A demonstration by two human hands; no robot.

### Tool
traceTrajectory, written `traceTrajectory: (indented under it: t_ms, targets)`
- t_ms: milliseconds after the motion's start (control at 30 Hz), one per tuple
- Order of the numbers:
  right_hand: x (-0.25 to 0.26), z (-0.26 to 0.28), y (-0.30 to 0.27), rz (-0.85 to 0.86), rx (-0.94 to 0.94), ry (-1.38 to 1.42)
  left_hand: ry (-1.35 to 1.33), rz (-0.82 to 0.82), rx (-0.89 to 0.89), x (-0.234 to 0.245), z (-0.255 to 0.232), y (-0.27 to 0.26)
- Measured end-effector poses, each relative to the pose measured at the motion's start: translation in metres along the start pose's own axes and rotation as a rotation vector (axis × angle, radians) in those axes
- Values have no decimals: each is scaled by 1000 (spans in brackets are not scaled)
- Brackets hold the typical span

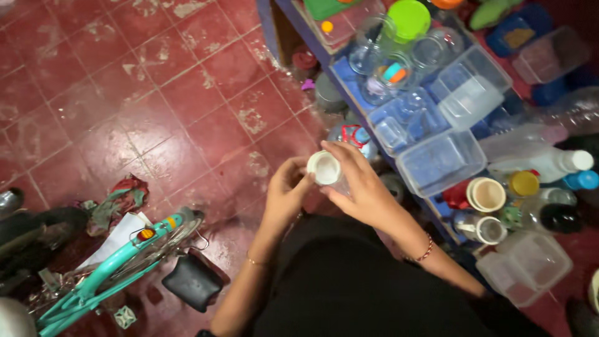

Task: The person opens and closes a series of household containers on a kitchen table, including a blue-lidded box, a white bottle, a glass jar with an orange lid, a black-lidded bottle, a green-lidded plastic canister, and a small yellow-lidded jar, twisting lids on and off and setting each container back on the table.

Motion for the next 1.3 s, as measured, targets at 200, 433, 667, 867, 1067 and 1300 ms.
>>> traceTrajectory:
  t_ms: [200, 433, 667, 867, 1067, 1300]
  targets:
    - [-30, 7, 33, 17, -10, 39, -86, -45, 16, 51, 7, 4]
    - [-36, -21, 79, -21, -37, 8, 17, 0, 3, 65, -2, 48]
    - [-29, -83, 156, -72, -150, 47, 127, 39, 90, 75, -11, 155]
    - [16, -124, 245, -171, -133, 7, 169, 92, 11, 55, -59, 270]
    - [41, -157, 315, -139, -140, 14, 251, 75, -29, 48, -90, 347]
    - [46, -190, 351, -154, -214, -3, 226, 94, -18, 54, -73, 416]
Point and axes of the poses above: each hand's wrist, its own y-axis towards the middle knuckle, its own x-axis out of the back of the hand, z = x × y, the point moved 7 cm from there along y, towards the middle knuckle
